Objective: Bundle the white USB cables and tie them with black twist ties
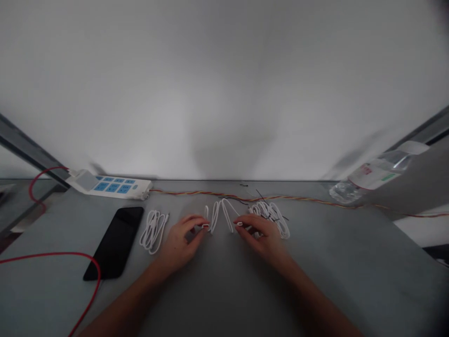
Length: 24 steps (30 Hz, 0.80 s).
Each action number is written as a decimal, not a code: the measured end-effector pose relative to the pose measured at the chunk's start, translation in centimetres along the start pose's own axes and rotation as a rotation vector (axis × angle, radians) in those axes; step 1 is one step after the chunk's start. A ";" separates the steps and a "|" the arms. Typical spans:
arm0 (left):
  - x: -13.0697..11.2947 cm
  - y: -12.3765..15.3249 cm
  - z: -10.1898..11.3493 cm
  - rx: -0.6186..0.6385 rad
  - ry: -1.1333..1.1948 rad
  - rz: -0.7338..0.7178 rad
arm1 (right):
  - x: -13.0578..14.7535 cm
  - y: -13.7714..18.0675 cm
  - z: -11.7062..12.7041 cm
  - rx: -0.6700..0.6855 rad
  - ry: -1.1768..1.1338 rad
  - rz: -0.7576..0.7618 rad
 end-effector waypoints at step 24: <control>1.2 0.2 -0.6 -0.038 -0.060 0.053 | -1.6 -0.2 -0.2 -0.054 0.134 -0.076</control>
Point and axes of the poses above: each hand's wrist, its own y-axis away from the middle knuckle, its own z-axis out of the back of the hand, x = y × z, the point moved 6 cm from there along -y, towards the middle knuckle, and after that the axes turned 12 degrees about -x, right-handed, at the moved point
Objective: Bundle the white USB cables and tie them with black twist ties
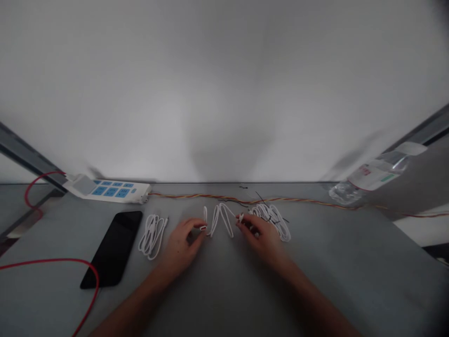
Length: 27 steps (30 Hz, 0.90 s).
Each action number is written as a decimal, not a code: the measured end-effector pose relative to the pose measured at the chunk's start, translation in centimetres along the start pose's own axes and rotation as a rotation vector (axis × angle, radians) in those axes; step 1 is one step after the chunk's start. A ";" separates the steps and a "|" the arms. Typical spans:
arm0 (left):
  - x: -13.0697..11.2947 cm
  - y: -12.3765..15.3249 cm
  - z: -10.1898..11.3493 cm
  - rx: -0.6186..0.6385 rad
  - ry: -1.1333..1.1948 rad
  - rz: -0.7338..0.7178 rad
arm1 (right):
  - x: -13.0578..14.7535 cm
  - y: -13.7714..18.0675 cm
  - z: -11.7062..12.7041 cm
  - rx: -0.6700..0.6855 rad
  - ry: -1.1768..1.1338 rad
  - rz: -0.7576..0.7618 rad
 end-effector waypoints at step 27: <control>0.1 1.6 -1.1 0.080 0.015 0.389 | 1.1 1.9 -2.0 0.246 0.327 -0.129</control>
Point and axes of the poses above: each hand's wrist, its own y-axis away from the middle knuckle, its own z-axis out of the back of the hand, x = y × z, the point moved 6 cm from there along -y, towards the middle knuckle, and after that the axes turned 12 degrees about -x, right-handed, at the moved point
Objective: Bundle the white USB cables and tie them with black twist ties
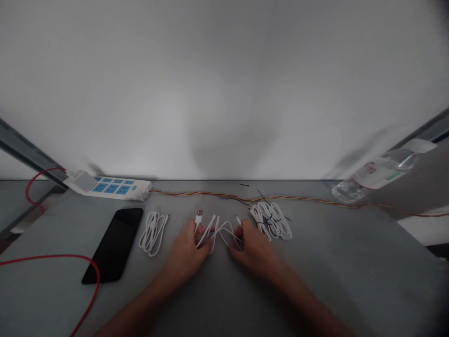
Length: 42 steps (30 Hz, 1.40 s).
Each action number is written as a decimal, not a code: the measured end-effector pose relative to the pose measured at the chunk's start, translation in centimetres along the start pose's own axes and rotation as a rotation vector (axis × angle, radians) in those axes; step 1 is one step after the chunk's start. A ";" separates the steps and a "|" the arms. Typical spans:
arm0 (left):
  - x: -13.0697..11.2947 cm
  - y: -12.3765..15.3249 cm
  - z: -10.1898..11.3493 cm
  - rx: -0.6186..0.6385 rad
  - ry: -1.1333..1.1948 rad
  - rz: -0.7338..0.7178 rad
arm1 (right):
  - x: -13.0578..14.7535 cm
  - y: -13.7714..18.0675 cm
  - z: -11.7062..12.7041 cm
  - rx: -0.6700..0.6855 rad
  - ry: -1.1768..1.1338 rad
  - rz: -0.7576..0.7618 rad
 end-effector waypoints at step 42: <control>0.1 1.1 -3.0 0.198 0.772 0.427 | -0.2 0.3 -1.7 -0.153 -1.092 -0.456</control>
Point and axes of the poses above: each hand's wrist, its own y-axis away from the middle knuckle, its own z-axis out of the back of the hand, x = y × z, the point moved 6 cm from there along -y, towards the middle knuckle, and after that the axes turned 12 degrees about -x, right-handed, at the moved point
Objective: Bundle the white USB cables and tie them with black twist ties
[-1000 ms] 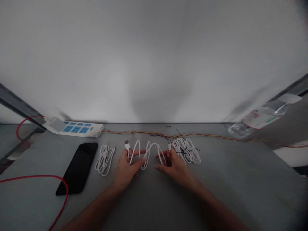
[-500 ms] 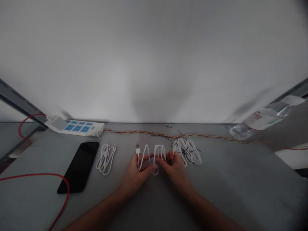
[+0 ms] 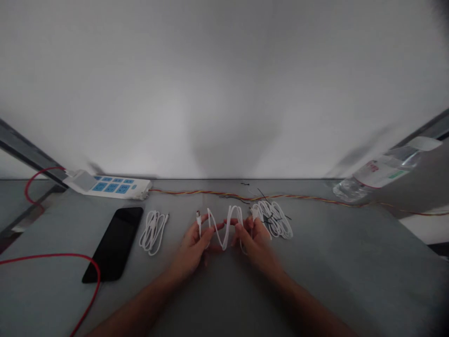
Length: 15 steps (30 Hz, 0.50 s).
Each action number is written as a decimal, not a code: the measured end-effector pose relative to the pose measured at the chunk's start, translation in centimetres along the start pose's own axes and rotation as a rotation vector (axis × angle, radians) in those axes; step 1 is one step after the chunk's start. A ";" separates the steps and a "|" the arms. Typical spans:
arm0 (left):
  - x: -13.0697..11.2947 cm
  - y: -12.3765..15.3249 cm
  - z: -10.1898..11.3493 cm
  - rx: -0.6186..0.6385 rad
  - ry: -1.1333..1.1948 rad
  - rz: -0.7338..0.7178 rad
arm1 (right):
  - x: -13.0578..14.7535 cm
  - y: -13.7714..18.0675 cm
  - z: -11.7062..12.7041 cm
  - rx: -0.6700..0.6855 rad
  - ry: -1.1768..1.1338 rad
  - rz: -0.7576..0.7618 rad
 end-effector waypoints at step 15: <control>0.8 0.2 0.2 -0.031 -0.112 -0.007 | 0.4 -0.3 0.7 -0.022 0.154 0.099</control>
Point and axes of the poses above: each hand's wrist, its own y-axis away from the middle knuckle, its own z-axis out of the back of the hand, x = y × z, the point moved 6 cm from there along -y, towards the middle knuckle, and after that the axes turned 12 degrees about -x, right-handed, at the moved point
